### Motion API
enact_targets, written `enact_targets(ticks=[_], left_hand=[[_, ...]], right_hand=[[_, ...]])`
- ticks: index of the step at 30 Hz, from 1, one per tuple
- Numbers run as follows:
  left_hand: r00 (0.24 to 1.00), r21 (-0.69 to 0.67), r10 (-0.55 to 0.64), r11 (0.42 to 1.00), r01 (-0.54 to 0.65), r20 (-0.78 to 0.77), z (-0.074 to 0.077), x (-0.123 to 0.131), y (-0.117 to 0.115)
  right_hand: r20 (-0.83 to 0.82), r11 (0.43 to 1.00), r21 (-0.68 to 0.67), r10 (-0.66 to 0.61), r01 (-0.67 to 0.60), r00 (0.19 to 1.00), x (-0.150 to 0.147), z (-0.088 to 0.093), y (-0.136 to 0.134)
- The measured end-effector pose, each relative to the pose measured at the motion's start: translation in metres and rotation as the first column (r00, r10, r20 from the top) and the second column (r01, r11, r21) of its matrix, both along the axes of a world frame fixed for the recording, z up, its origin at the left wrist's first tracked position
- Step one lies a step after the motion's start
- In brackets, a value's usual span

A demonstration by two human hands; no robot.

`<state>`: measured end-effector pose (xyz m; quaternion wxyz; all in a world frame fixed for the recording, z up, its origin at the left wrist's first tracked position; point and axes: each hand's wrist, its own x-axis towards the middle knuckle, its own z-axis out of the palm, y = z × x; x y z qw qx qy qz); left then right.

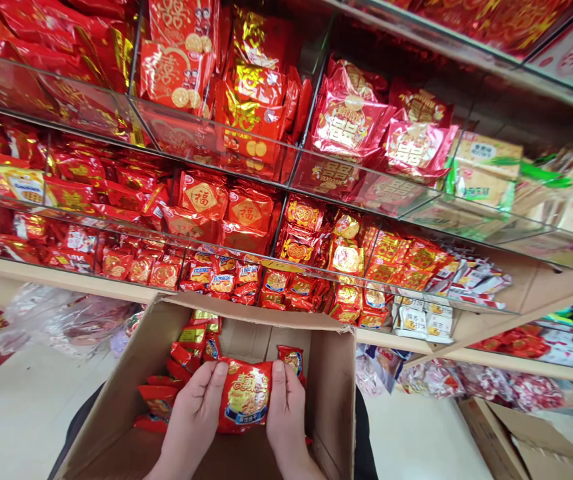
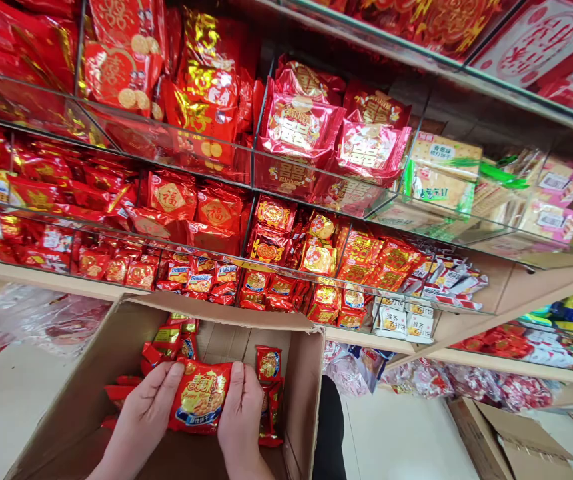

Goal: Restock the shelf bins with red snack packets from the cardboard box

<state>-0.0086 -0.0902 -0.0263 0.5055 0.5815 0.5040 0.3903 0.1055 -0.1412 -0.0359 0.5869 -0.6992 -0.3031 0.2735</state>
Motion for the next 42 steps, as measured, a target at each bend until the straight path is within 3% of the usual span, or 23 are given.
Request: enact_targets(ticks=[5, 12, 19, 22, 28, 32, 34, 36, 38, 40, 42], left_hand=[[0.997, -0.063, 0.022, 0.998, -0.018, 0.073, -0.007, 0.0, 0.001], [0.998, -0.011, 0.052, 0.999, -0.053, -0.03, -0.015, -0.008, 0.002], [0.995, 0.034, 0.097, 0.995, -0.096, -0.02, -0.017, -0.005, 0.002], [0.996, -0.011, 0.082, 0.997, -0.082, 0.032, -0.015, -0.002, 0.003], [0.995, 0.041, 0.097, 0.994, -0.098, 0.026, -0.005, 0.004, 0.011], [0.993, 0.116, -0.035, 0.992, 0.048, -0.117, 0.017, -0.007, 0.027], [0.966, 0.305, 0.001, 0.949, 0.081, -0.259, 0.031, -0.021, 0.044], [0.905, 0.577, 0.156, 0.809, 0.114, -0.396, 0.043, -0.036, 0.07], [0.812, 0.685, 0.266, 0.697, 0.21, -0.519, 0.047, -0.05, 0.097], [0.706, 0.658, 0.312, 0.697, 0.285, -0.636, 0.044, -0.059, 0.12], [0.621, 0.602, 0.311, 0.725, 0.334, -0.719, 0.034, -0.063, 0.135]], right_hand=[[-0.101, 1.0, -0.004, 0.019, -0.02, 0.995, -0.001, -0.004, 0.001], [-0.163, 0.995, 0.035, 0.094, -0.09, 0.982, -0.001, -0.012, 0.0], [-0.227, 1.0, 0.022, 0.003, 0.002, 0.974, -0.002, -0.009, 0.004], [-0.295, 0.998, 0.063, 0.013, 0.006, 0.956, 0.0, -0.005, 0.005], [-0.431, 0.937, 0.265, 0.327, -0.229, 0.841, 0.003, 0.008, 0.0], [-0.361, 0.962, 0.182, 0.257, -0.202, 0.897, 0.019, 0.021, -0.004], [-0.271, 0.984, 0.148, 0.14, -0.102, 0.952, 0.04, 0.034, -0.005], [-0.174, 0.986, 0.167, 0.016, 0.013, 0.985, 0.069, 0.047, -0.005], [-0.057, 0.978, 0.193, -0.067, 0.077, 0.996, 0.102, 0.059, -0.004], [0.117, 0.987, 0.153, -0.069, 0.051, 0.991, 0.135, 0.067, -0.001], [0.256, 0.999, 0.034, 0.011, -0.02, 0.967, 0.163, 0.069, 0.005]])
